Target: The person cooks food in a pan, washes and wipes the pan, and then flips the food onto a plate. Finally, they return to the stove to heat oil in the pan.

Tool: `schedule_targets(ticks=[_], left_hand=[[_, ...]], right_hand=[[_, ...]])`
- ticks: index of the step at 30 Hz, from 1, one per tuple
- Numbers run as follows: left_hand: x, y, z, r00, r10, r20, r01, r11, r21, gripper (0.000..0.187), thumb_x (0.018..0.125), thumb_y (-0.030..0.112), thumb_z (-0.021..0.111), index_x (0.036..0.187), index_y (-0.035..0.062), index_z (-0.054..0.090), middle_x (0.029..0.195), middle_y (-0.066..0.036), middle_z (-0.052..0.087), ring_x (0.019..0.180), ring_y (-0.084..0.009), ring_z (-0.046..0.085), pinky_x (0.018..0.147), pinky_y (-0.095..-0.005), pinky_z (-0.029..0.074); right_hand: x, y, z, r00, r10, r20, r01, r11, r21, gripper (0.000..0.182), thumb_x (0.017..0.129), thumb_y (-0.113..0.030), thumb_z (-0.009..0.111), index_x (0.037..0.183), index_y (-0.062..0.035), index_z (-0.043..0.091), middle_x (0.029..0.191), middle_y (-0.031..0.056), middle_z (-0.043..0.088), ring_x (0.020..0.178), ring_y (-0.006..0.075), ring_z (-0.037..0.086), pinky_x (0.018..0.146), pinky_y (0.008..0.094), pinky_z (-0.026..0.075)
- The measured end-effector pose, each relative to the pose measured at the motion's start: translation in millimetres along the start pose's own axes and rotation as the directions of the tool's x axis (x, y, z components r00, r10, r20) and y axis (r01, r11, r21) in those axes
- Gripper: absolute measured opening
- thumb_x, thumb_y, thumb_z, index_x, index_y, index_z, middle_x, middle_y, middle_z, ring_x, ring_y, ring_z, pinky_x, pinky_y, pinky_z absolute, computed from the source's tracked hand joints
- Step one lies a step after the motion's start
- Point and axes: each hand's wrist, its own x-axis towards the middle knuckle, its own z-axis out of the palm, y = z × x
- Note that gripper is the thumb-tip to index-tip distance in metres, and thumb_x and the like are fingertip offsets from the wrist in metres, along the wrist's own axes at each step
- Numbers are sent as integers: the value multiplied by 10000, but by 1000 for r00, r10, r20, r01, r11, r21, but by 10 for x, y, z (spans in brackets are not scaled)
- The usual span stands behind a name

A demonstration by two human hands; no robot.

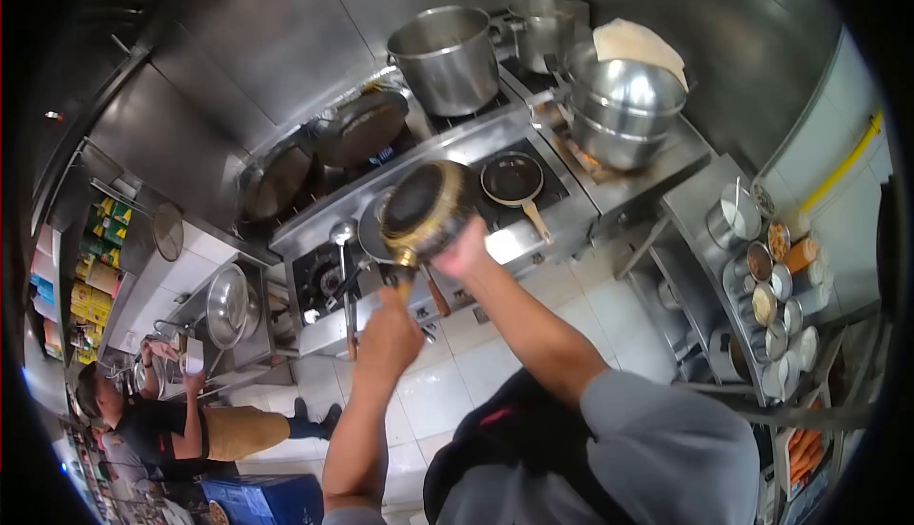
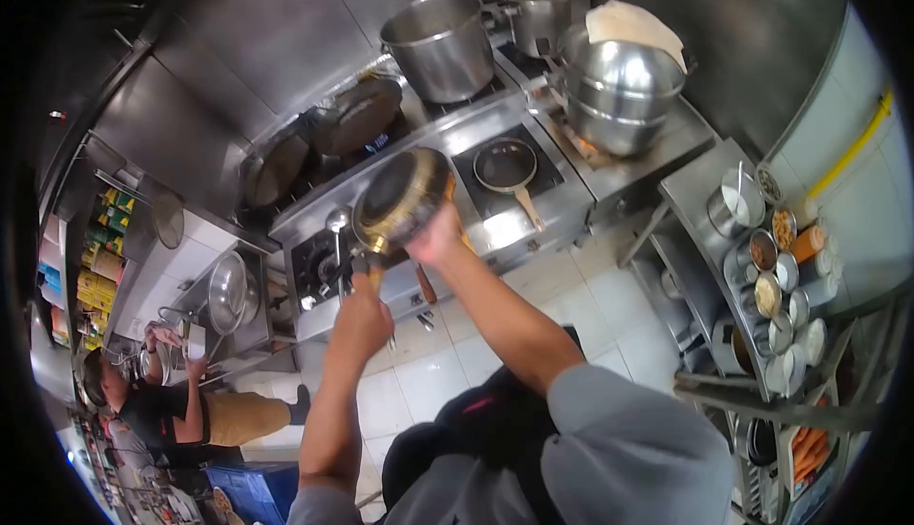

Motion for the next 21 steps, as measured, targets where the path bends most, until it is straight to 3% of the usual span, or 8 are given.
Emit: schedule_targets(ticks=[1, 3, 10, 13, 17, 18, 19, 21], left_hand=[[104, 122, -50, 998, -24, 66, 24, 1000, 0, 286, 802, 25, 527, 1023, -93, 390, 735, -317, 617, 683, -470, 624, 629, -551, 495], [256, 350, -21, 997, 7, 78, -6, 1000, -15, 295, 802, 24, 528, 1029, -94, 381, 739, -324, 616, 691, -478, 623, 631, -550, 498], [799, 947, 96, 982, 131, 135, -125, 991, -48, 302, 804, 30, 540, 1018, -75, 355, 752, -342, 614, 741, -507, 625, 665, -550, 513], [935, 1228, 101, 983, 114, 147, -111, 993, -31, 299, 801, 35, 549, 1006, -66, 356, 747, -341, 613, 734, -511, 624, 663, -553, 514], [1105, 1592, 166, 979, 97, 180, -100, 995, 10, 298, 793, 33, 559, 997, -52, 360, 741, -339, 613, 721, -513, 623, 665, -549, 515], [1079, 1628, 209, 978, 85, 190, -87, 996, 6, 298, 793, 33, 559, 997, -52, 360, 741, -339, 613, 721, -513, 623, 665, -549, 515], [1034, 1632, 224, 977, 67, 201, -73, 997, 21, 293, 792, 32, 554, 997, -53, 364, 743, -339, 614, 723, -508, 625, 665, -553, 513], [1283, 1734, 228, 976, 108, 187, -119, 992, 46, 282, 790, 29, 544, 996, -53, 370, 748, -340, 615, 728, -497, 628, 665, -560, 507]], right_hand=[[-118, -101, 163, 998, -55, 35, 56, 998, -8, 551, 939, -464, 379, 1253, -44, 550, 1272, 136, 575, 1183, 322, 538, 1045, 497, 411], [-100, -376, 71, 994, -89, -58, 89, 996, -12, 551, 937, -462, 375, 1260, -51, 548, 1289, 137, 564, 1189, 322, 533, 1056, 493, 401], [-166, -1224, 211, 978, -182, 98, 180, 983, 30, 499, 927, -429, 431, 1246, -68, 561, 1268, 125, 579, 1158, 318, 547, 1034, 492, 412], [-166, -1563, 267, 975, -219, 46, 219, 976, 8, 487, 943, -430, 424, 1238, -67, 559, 1254, 118, 582, 1156, 300, 549, 1012, 472, 433], [-113, -1926, 182, 954, -270, 126, 270, 963, 22, 462, 924, -375, 449, 1242, -58, 563, 1256, 136, 583, 1153, 315, 549, 1028, 490, 417], [-139, -1999, 205, 966, -252, 51, 251, 968, 11, 454, 925, -365, 447, 1240, -60, 566, 1252, 129, 587, 1155, 315, 551, 1026, 490, 419], [-68, -2100, 54, 948, -224, 224, 231, 973, -2, 453, 923, -361, 449, 1239, -59, 567, 1256, 133, 584, 1159, 319, 548, 1026, 495, 420], [-89, -2133, 175, 943, -304, 137, 302, 953, 38, 449, 924, -357, 450, 1240, -60, 566, 1265, 131, 580, 1170, 320, 541, 1027, 500, 417]])
